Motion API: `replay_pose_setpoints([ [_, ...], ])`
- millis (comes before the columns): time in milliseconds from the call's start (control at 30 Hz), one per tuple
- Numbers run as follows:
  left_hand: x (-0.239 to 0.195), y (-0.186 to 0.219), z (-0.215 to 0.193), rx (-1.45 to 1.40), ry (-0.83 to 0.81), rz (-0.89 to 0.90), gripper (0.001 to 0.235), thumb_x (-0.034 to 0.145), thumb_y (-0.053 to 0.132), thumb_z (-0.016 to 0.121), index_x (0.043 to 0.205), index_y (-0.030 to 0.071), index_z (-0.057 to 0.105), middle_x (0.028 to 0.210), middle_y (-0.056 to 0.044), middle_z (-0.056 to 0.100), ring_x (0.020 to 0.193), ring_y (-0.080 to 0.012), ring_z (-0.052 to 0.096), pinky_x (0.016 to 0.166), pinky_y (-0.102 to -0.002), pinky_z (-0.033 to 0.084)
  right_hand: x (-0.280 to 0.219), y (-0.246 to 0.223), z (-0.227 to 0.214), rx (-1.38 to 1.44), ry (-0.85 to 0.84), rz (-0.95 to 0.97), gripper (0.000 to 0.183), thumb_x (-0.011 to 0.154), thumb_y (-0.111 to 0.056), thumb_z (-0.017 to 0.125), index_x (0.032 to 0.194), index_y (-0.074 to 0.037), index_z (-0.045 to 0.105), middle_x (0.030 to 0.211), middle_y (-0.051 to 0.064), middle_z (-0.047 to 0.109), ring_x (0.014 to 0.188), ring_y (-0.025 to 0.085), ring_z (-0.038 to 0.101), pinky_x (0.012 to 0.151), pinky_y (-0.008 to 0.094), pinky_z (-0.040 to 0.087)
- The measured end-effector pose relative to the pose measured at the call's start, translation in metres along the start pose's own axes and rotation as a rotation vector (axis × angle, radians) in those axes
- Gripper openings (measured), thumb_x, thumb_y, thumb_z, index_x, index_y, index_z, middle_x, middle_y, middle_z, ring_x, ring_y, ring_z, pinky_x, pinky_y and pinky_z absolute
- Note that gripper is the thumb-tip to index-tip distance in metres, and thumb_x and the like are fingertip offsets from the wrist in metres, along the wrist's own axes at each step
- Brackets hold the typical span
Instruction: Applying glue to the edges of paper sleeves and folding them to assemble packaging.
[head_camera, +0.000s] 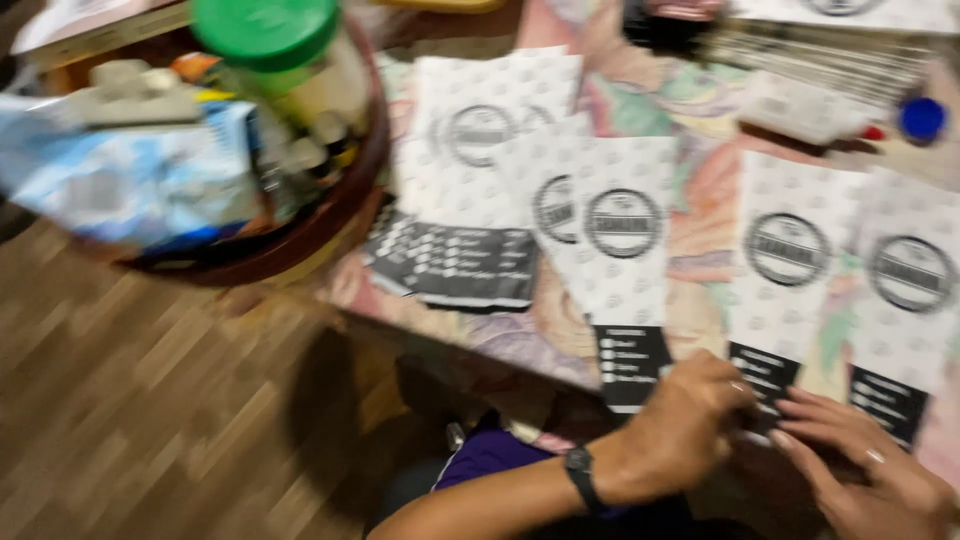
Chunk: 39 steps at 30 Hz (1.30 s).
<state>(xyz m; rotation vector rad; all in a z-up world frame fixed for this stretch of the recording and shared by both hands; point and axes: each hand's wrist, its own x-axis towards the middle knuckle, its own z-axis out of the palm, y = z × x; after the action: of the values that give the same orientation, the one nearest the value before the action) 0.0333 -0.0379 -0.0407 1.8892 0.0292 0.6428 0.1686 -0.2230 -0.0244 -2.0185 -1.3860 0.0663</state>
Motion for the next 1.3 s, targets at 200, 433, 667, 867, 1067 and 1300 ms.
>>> replay_pose_setpoints([
  [200, 0.014, 0.027, -0.035, -0.033, -0.127, 0.02, 0.035, 0.069, -0.01, 0.062, 0.104, -0.002, 0.062, 0.104, -0.018, 0.062, 0.098, -0.0382, 0.055, 0.09, -0.044, 0.044, 0.039, -0.094, -0.012, 0.084, 0.193, 0.171, 0.005, 0.087, 0.004, 0.072, 0.086, -0.001, 0.075, 0.102, 0.012, 0.077, 0.106, 0.023, 0.075, 0.105, 0.03, 0.055],
  [433, 0.021, 0.022, -0.043, 0.411, -0.385, 0.121, 0.09, 0.054, 0.011, 0.085, 0.139, 0.005, 0.059, 0.16, -0.015, 0.045, 0.152, -0.048, 0.03, 0.122, -0.062, 0.02, 0.029, -0.086, -0.04, -0.007, 0.351, 0.098, 0.01, 0.087, 0.008, 0.071, 0.094, 0.002, 0.074, 0.105, 0.013, 0.076, 0.107, 0.028, 0.075, 0.11, 0.037, 0.056],
  [667, 0.029, 0.033, -0.021, 0.468, -0.271, 0.182, 0.04, 0.096, 0.004, 0.059, 0.135, -0.002, 0.063, 0.147, -0.021, 0.057, 0.145, -0.0483, 0.039, 0.119, -0.067, 0.022, -0.008, -0.037, -0.038, -0.208, 0.28, 0.028, 0.036, 0.091, 0.0, 0.07, 0.127, 0.0, 0.068, 0.137, 0.016, 0.066, 0.133, 0.032, 0.064, 0.123, 0.048, 0.045],
  [867, 0.039, 0.034, 0.024, 0.486, -0.252, 0.226, 0.04, 0.096, 0.009, 0.056, 0.134, -0.003, 0.063, 0.147, -0.022, 0.057, 0.145, -0.0477, 0.041, 0.121, -0.063, 0.023, -0.021, -0.019, -0.068, -0.209, 0.307, 0.087, 0.033, 0.087, 0.002, 0.073, 0.12, 0.0, 0.071, 0.128, 0.014, 0.071, 0.127, 0.031, 0.068, 0.119, 0.045, 0.05],
  [1067, 0.057, 0.044, 0.084, 0.44, -0.239, 0.268, 0.042, 0.096, 0.02, 0.06, 0.13, -0.005, 0.065, 0.143, -0.025, 0.06, 0.142, -0.051, 0.044, 0.119, -0.064, 0.026, -0.05, 0.013, -0.103, -0.266, 0.346, 0.162, 0.029, 0.091, 0.004, 0.07, 0.12, -0.001, 0.073, 0.128, 0.013, 0.072, 0.128, 0.029, 0.068, 0.121, 0.041, 0.049],
  [1300, 0.073, 0.051, 0.14, 0.45, -0.256, 0.264, 0.039, 0.099, 0.013, 0.061, 0.133, -0.005, 0.064, 0.146, -0.025, 0.058, 0.144, -0.0507, 0.042, 0.118, -0.065, 0.03, -0.058, 0.034, -0.129, -0.217, 0.354, 0.181, 0.031, 0.09, 0.007, 0.071, 0.12, 0.0, 0.072, 0.128, 0.015, 0.071, 0.128, 0.028, 0.068, 0.122, 0.038, 0.049],
])
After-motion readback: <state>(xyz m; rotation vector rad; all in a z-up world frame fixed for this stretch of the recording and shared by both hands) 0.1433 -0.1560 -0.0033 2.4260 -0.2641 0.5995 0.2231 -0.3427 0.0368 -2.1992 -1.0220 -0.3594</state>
